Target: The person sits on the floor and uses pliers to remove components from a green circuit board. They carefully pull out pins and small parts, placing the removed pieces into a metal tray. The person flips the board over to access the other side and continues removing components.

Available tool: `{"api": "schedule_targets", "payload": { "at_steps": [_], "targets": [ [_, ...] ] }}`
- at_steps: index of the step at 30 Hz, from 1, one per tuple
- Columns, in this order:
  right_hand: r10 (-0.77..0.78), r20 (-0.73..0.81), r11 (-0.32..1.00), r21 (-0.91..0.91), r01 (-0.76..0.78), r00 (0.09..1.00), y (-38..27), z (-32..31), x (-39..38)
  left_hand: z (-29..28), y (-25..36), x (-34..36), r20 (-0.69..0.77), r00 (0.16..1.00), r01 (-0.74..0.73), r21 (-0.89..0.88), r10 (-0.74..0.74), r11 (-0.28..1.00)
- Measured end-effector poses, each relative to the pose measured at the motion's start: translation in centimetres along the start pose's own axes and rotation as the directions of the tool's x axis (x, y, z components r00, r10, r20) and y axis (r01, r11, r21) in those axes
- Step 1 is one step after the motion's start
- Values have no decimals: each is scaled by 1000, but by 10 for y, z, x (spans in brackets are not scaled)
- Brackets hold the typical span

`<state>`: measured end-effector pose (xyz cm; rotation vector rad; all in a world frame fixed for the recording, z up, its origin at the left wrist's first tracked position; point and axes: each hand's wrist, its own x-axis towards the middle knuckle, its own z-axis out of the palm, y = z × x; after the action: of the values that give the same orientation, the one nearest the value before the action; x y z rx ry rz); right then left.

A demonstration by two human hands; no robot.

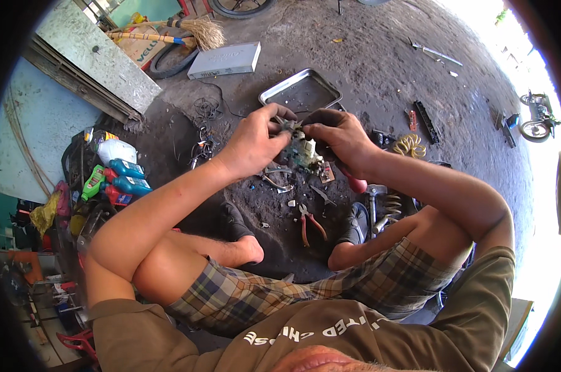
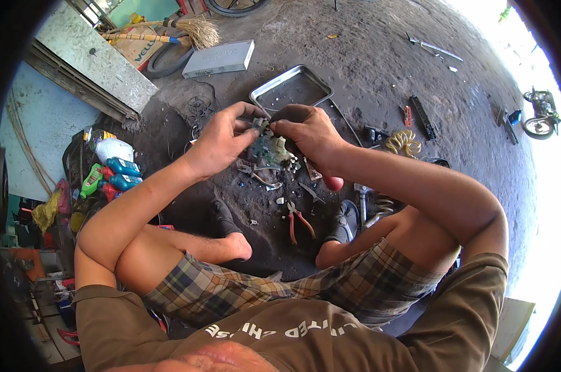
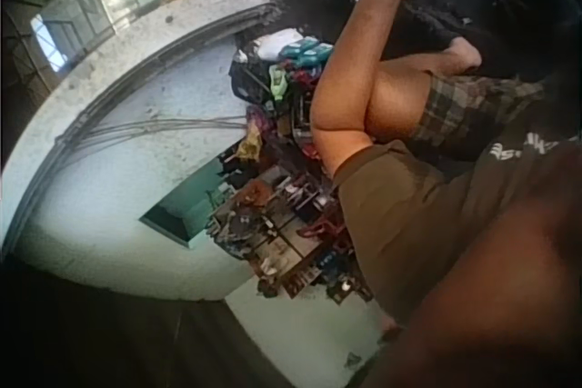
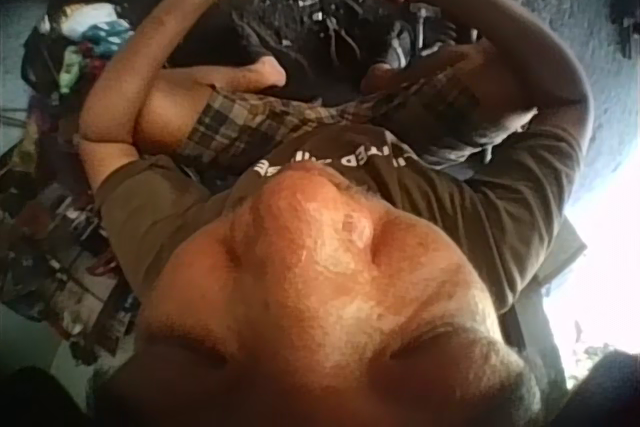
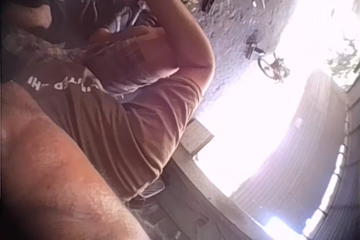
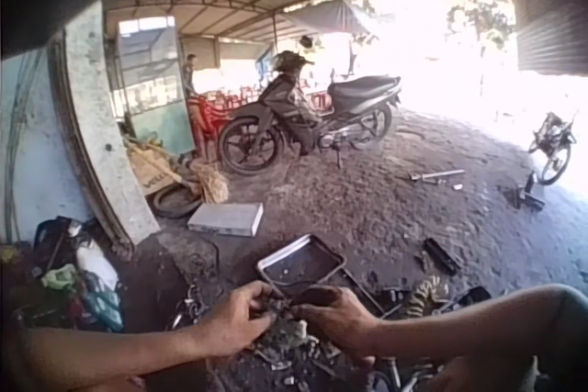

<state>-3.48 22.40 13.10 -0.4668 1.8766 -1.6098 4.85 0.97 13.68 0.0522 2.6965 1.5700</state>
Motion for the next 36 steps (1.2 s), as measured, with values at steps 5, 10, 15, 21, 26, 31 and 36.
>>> {"api": "schedule_targets", "payload": {
  "at_steps": [5, 10, 15, 21, 26, 31, 36],
  "targets": [
    [-192, -45, 960, -215, 178, 980, 2, -20, 9, -11, -2, 0, 40, 989, 143, -62, -141, 988],
    [-323, -74, 816, -527, 238, 943, 0, -39, 68, -20, -8, -3, 81, 986, 144, 26, -146, 989],
    [-347, -102, 651, -742, 161, 932, 39, -52, 182, -22, -16, -2, 130, 969, 202, 56, -208, 978],
    [-293, -230, 651, -759, 17, 928, 61, -64, 239, -25, -24, 2, 119, 978, 172, 4, -171, 985],
    [-72, -16, 724, -689, 41, 997, 30, -37, 182, -34, -32, -9, 75, 985, 162, -127, -154, 979],
    [283, 136, 873, -446, -196, 949, -14, -20, 80, -36, -17, -11, 49, 994, 106, -358, -95, 927],
    [130, 249, 985, -139, -98, 960, -17, -16, 21, -35, -6, -12, 60, 989, 147, -514, -136, 845]
  ]
}}
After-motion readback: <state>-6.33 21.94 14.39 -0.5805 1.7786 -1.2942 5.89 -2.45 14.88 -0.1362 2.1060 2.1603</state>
